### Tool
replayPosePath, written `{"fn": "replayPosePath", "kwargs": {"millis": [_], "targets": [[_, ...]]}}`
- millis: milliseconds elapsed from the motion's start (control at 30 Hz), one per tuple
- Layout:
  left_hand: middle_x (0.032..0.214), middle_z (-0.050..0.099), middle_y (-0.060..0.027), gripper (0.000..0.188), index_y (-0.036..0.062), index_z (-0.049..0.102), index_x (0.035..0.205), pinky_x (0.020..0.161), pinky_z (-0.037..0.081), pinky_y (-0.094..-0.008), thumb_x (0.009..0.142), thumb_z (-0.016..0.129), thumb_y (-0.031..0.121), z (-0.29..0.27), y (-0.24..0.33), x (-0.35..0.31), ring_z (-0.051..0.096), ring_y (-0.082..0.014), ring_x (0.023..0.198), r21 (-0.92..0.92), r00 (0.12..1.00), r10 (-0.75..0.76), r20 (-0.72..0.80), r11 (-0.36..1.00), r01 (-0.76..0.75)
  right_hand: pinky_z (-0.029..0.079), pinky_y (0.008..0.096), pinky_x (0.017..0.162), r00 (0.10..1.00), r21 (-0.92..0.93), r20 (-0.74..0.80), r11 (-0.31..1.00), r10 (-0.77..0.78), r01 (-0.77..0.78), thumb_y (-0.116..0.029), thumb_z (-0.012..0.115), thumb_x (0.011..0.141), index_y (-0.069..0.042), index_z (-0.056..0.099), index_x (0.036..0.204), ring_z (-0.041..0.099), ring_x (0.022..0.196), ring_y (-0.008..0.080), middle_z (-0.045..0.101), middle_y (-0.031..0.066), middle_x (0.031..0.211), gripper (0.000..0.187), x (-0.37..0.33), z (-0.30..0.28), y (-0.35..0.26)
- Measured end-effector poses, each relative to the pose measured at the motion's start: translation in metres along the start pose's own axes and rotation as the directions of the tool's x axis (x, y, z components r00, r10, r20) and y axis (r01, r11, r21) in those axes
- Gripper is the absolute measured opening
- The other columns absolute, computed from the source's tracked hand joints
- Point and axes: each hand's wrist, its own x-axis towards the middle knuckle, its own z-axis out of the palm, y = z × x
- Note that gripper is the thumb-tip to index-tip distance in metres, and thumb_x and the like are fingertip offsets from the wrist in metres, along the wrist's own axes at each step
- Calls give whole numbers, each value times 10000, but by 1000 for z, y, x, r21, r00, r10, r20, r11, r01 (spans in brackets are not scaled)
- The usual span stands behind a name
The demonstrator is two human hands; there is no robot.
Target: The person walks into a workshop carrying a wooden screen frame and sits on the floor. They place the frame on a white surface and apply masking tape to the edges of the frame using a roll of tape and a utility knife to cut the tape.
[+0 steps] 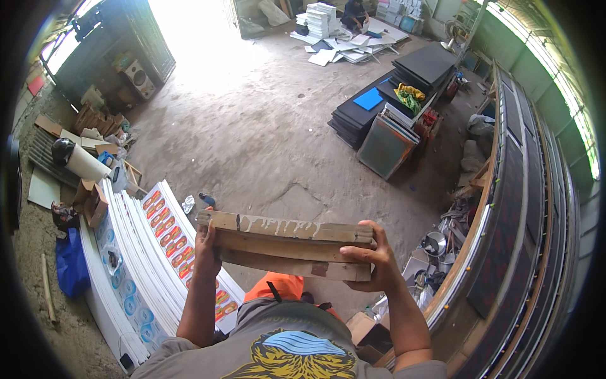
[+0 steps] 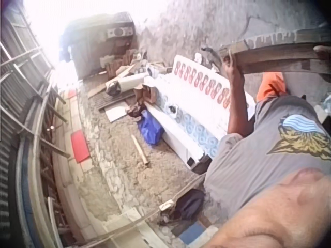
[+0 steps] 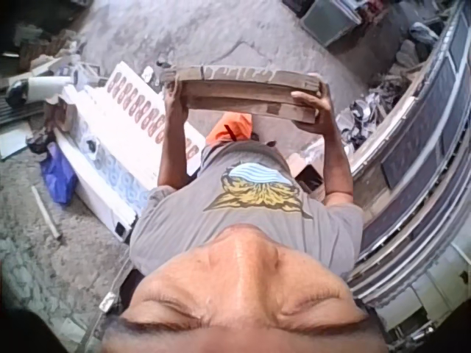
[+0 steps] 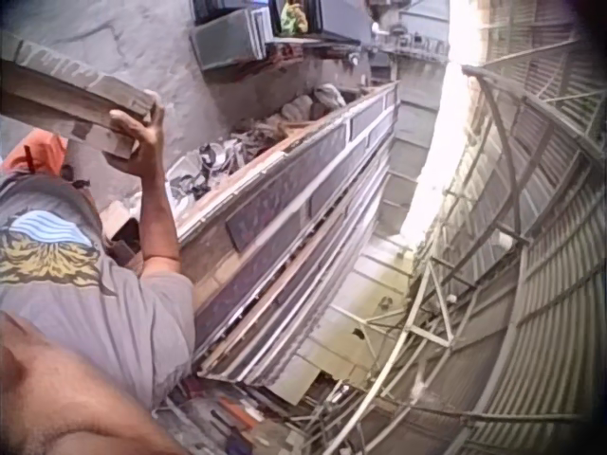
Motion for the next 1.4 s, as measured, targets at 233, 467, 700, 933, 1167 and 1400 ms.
{"fn": "replayPosePath", "kwargs": {"millis": [233,467,700,933,1167,1400], "targets": [[1402,578,-43,630,93,395,1565,1107,421,-345,1022,692,206,26,5,144,547,-170,1283,-3,1000,14,0,1000,-14,509,485,1042,1000,18,17,1000,24,-24,-157,945,451,-251,781,1205,560,1285,387,444,220,1461,777,125,-5,92],[1374,588,-44,600,107,415,1549,1095,433,-343,1024,690,198,76,43,295,557,-163,1259,1,999,2,52,1000,-2,510,482,1039,1000,18,-18,1000,13,-13,-183,969,461,-238,778,1212,558,1287,393,435,218,1468,777,248,-19,160],[1343,596,-47,592,111,431,1537,1077,452,-342,1019,700,212,128,45,455,572,-172,1233,42,998,5,60,999,-8,503,489,1041,997,42,-74,999,20,-17,-184,966,458,-241,786,1202,552,1296,399,451,227,1462,768,366,-36,263],[1376,586,-54,613,107,409,1553,1081,454,-344,1024,695,224,194,40,608,567,-179,1252,54,999,-20,35,998,18,472,461,1039,997,84,-76,996,17,-11,-180,936,458,-205,786,1183,547,1262,382,462,243,1440,741,493,-75,374],[1474,537,-76,608,101,386,1568,1110,438,-354,1040,667,206,261,51,758,534,-191,1317,34,1000,-20,15,999,20,531,468,1007,999,14,-49,1000,3,-3,-170,960,467,-243,782,1203,572,1269,401,454,234,1457,761,635,-128,449],[1489,527,-81,592,103,391,1570,1119,435,-368,1049,650,214,295,45,931,517,-200,1343,48,995,-66,70,997,63,501,494,1056,993,13,-81,996,90,-89,-153,940,449,-225,779,1213,528,1320,434,444,254,1460,784,753,-137,533]]}}
